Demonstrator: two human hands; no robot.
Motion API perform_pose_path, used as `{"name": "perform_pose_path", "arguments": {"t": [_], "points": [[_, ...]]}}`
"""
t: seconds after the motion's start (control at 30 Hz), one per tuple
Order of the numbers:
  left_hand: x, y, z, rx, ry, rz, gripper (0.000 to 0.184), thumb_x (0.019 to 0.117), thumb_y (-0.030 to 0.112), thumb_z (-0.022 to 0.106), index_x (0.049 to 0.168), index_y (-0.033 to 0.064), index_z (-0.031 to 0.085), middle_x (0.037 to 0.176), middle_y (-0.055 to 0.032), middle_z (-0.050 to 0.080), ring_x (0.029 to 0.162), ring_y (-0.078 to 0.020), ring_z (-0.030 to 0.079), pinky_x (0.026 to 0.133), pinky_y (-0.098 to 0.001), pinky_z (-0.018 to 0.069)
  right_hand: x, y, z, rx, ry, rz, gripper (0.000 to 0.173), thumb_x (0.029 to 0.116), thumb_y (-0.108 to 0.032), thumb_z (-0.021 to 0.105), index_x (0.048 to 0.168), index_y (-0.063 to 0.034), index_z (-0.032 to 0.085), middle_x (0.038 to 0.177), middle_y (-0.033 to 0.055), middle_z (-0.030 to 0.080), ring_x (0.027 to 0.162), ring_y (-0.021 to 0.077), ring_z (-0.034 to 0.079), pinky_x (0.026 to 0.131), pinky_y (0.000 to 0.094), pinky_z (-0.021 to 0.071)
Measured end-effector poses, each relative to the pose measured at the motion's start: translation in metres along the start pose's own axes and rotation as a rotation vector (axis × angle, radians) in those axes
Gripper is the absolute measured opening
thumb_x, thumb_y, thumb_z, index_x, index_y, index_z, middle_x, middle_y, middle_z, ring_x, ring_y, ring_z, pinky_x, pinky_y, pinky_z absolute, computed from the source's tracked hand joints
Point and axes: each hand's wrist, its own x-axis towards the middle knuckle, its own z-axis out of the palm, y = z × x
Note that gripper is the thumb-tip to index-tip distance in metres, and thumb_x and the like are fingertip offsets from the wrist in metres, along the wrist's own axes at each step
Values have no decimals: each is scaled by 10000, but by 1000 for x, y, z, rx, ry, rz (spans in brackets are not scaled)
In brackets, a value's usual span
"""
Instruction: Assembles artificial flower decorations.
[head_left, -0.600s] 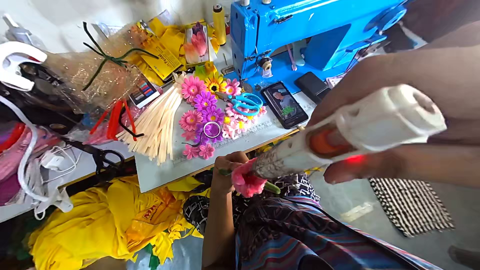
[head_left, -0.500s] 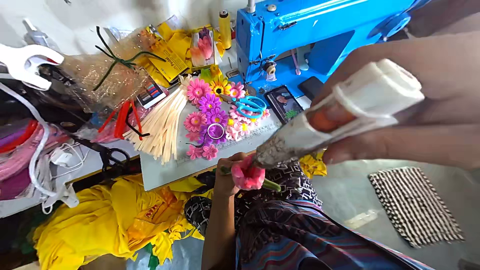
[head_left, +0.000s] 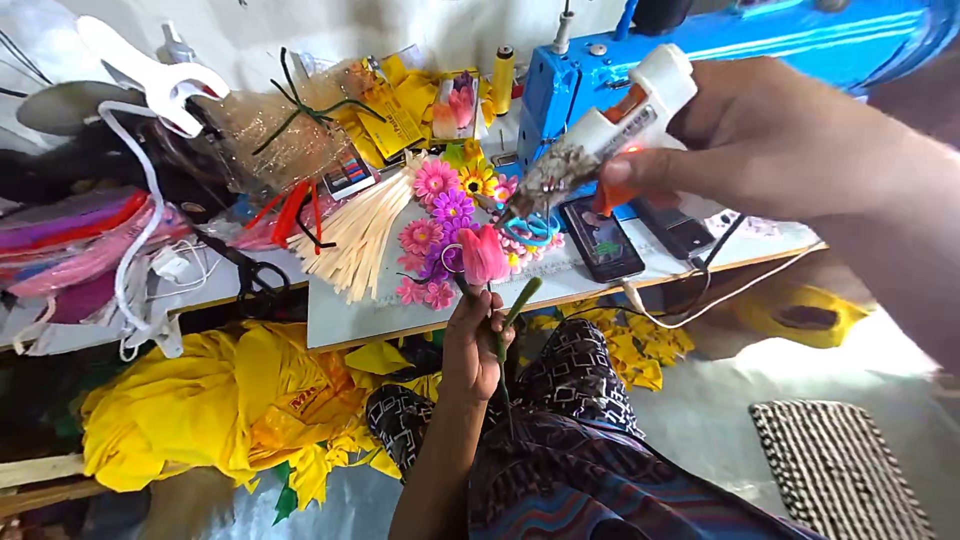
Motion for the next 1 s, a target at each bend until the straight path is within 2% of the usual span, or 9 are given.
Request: {"name": "perform_pose_path", "arguments": {"t": [0.07,0.13,0.23,0.37,0.43,0.6,0.73,0.83,1.0], "points": [[-4,4,9,26,122,-49,215,1085,109,425,1074,100,639,805,-34,648,572,-83,608,534,-206,549,4,12,5,55,11,37,188,999,-284,638,1139,-164,601,788,-126,671,578,-48,586,498,120,493],[-6,7,16,70,225,-71,197,1076,99,443,1153,93,624,826,-38,637,572,-89,600,528,-204,544,5,24,10,108,6,46,163,1003,-247,627,1133,-152,602,784,-114,671,561,-36,581,487,127,493],[-6,11,20,120,299,-67,198,1057,79,465,1196,94,606,868,-50,638,583,-96,597,529,-205,536,-1,37,20,140,-13,40,132,1000,-177,624,1121,-129,599,801,-99,664,589,-40,572,528,120,486],[2,13,22,140,317,-75,190,1050,79,494,1209,117,590,925,-49,629,578,-91,583,503,-197,525,-6,55,40,13,8,-2,300,974,-259,654,1206,-80,590,903,-83,673,724,-63,615,665,139,543],[6,13,24,130,320,-92,172,1040,75,509,1196,116,569,935,-51,623,576,-89,574,498,-198,520,-10,58,49,-91,25,3,357,974,-327,653,1223,-78,597,903,-58,675,740,-49,616,690,170,544],[10,10,29,83,285,-118,134,1033,78,511,1143,130,566,914,-36,610,596,-80,579,518,-190,526,-14,59,64,-391,33,-105,426,991,-399,608,1136,1,591,670,37,558,558,153,547,526,369,468],[13,8,32,45,294,-135,106,1030,81,514,1113,125,564,867,-30,591,577,-80,574,505,-191,531,-17,60,70,-524,47,-164,465,1000,-419,585,1118,32,588,688,110,582,588,288,604,540,474,490],[13,7,34,43,292,-141,99,1026,77,523,1095,130,569,869,-27,605,586,-75,579,513,-187,527,-19,64,74,-576,70,-213,441,1000,-392,587,1103,37,592,722,147,602,601,333,626,521,494,491],[16,8,35,27,293,-152,105,1025,71,519,1104,117,570,859,-31,612,571,-72,577,502,-179,520,-20,64,75,-604,82,-231,433,1001,-383,583,1112,36,599,744,159,621,621,348,645,525,496,499]]}}
